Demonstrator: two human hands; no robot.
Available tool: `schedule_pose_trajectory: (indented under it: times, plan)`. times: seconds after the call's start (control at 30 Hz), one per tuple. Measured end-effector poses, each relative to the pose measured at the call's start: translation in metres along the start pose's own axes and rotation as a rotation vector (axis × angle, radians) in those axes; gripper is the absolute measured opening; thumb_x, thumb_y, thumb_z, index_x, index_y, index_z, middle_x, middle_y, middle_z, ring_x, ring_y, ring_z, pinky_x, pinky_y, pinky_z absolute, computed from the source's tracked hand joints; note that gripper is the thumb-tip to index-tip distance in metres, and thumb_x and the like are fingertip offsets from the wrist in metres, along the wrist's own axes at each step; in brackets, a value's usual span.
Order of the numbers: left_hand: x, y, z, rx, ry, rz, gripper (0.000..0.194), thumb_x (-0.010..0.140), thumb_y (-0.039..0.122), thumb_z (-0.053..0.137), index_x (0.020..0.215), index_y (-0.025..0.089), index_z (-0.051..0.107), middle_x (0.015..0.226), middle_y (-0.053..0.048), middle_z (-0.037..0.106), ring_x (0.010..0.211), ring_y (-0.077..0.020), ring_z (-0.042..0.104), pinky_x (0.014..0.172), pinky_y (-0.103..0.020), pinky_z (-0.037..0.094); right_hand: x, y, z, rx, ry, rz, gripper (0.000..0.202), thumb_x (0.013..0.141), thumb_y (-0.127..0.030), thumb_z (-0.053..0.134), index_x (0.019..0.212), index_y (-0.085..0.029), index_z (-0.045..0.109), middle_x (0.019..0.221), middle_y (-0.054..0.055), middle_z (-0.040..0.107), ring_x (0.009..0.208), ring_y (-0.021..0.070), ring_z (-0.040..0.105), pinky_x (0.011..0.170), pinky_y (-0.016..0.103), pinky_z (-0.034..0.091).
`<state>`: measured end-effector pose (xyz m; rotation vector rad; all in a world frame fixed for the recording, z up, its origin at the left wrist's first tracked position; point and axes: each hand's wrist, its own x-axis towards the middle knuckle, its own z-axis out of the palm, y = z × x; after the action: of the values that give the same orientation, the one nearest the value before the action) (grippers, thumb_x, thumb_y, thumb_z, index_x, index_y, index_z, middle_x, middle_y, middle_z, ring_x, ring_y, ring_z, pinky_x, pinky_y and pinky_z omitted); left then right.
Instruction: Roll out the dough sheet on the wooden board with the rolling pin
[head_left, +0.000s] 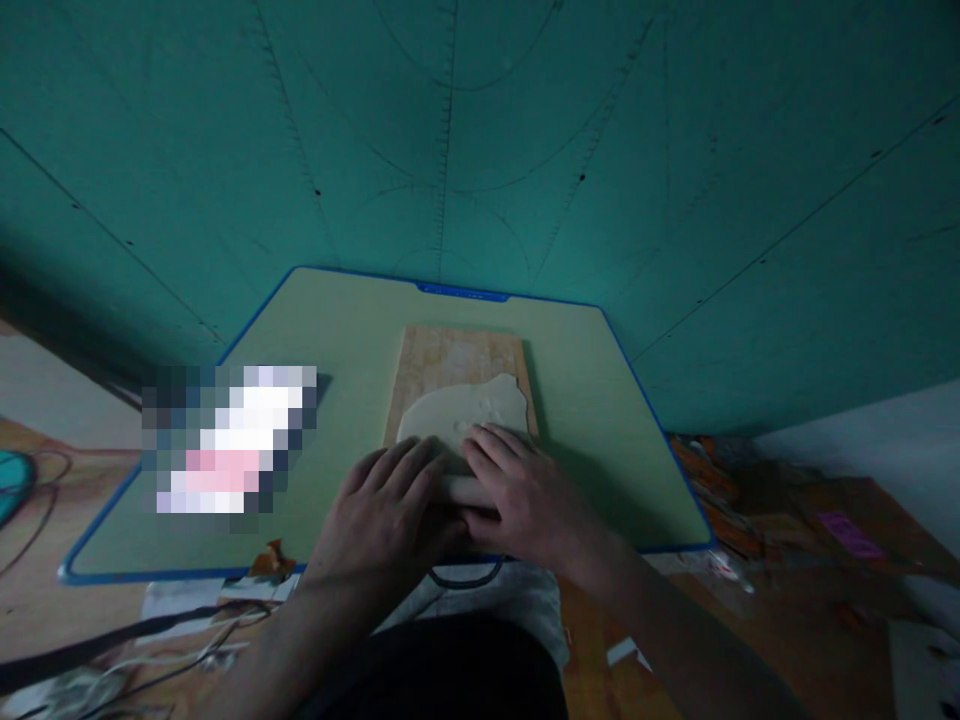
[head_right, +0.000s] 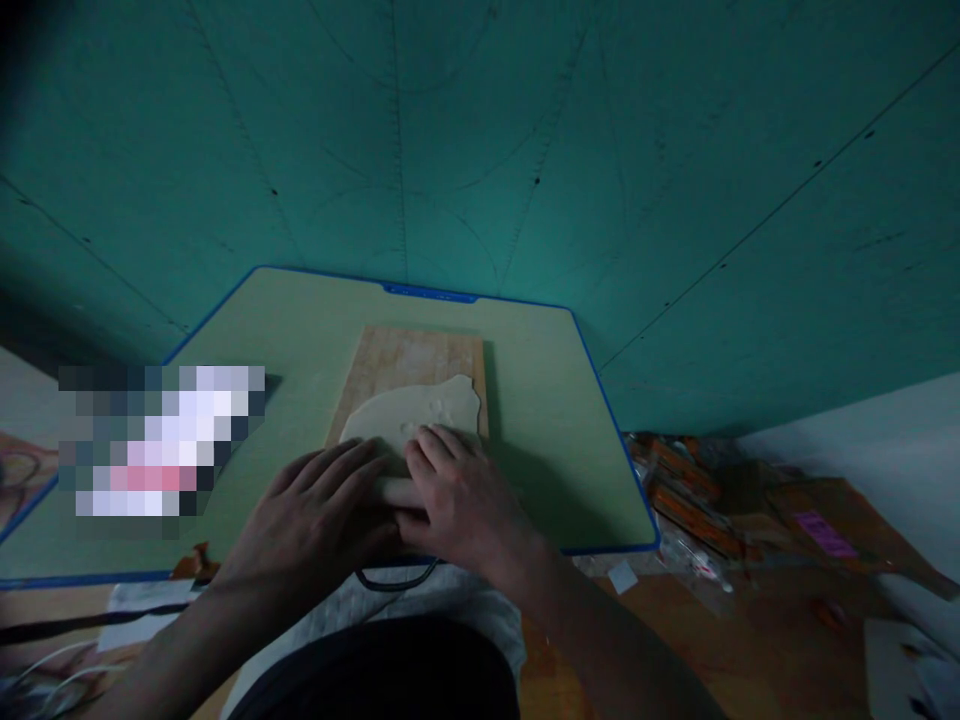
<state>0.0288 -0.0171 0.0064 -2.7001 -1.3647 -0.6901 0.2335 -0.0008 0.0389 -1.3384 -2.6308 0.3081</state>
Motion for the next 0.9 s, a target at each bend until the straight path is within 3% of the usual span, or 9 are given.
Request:
schedule_pose_trajectory:
  times: [0.33, 0.9]
  plan:
    - [-0.002, -0.001, -0.009, -0.021, -0.011, 0.083, 0.046, 0.094, 0.023, 0.049, 0.137, 0.005, 0.053, 0.137, -0.018, 0.063, 0.126, -0.0324, 0.058, 0.101, -0.049, 0.048, 0.022, -0.006, 0.000, 0.034, -0.057, -0.076, 0.062, 0.087, -0.042, 0.061, 0.137, -0.007, 0.052, 0.148, 0.019, 0.051, 0.141, 0.0302, 0.042, 0.120, 0.043, 0.036]
    - [-0.004, -0.004, -0.001, -0.020, 0.015, 0.035, 0.043, 0.092, 0.020, 0.053, 0.134, 0.012, 0.055, 0.134, -0.015, 0.066, 0.120, -0.0319, 0.062, 0.093, -0.048, 0.049, 0.029, -0.001, -0.005, 0.068, -0.067, -0.109, 0.050, 0.085, -0.037, 0.069, 0.127, -0.012, 0.059, 0.138, 0.017, 0.058, 0.132, 0.0286, 0.051, 0.111, 0.043, 0.044]
